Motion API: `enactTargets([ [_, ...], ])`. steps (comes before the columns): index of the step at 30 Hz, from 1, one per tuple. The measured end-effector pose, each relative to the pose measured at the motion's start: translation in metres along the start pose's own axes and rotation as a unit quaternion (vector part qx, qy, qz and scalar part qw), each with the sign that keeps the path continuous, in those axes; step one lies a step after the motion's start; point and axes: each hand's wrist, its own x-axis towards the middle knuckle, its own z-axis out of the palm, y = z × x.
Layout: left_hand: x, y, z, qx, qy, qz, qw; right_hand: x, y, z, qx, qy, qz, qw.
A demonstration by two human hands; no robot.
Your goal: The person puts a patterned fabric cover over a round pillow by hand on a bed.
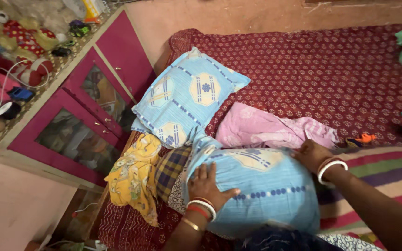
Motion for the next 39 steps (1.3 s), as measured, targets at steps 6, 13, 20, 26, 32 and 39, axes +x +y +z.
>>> enactTargets([
  [6, 0.024, -0.005, 0.008, 0.000, 0.020, -0.017, 1.000, -0.090, 0.000, -0.025, 0.059, 0.033, 0.018, 0.998],
  [13, 0.042, -0.008, 0.026, -0.016, 0.106, 0.004, 0.994, -0.188, 0.035, -0.001, 0.132, -0.122, 0.013, 0.984],
  [20, 0.048, 0.004, 0.042, -0.022, 0.180, 0.189, 0.965, -0.178, 0.037, 0.056, 0.391, -0.142, 0.082, 0.906],
  [26, 0.042, 0.009, 0.025, 0.012, 0.012, 0.193, 0.981, -0.190, 0.037, 0.049, 0.418, -0.139, 0.013, 0.898],
  [32, 0.042, -0.005, 0.032, -0.009, 0.013, 0.202, 0.979, -0.190, 0.109, 0.026, 0.004, 0.009, 0.059, 0.998],
  [39, 0.030, -0.013, 0.050, -0.016, 0.030, 0.215, 0.976, -0.177, 0.077, -0.039, 0.018, 0.119, 0.035, 0.992],
])
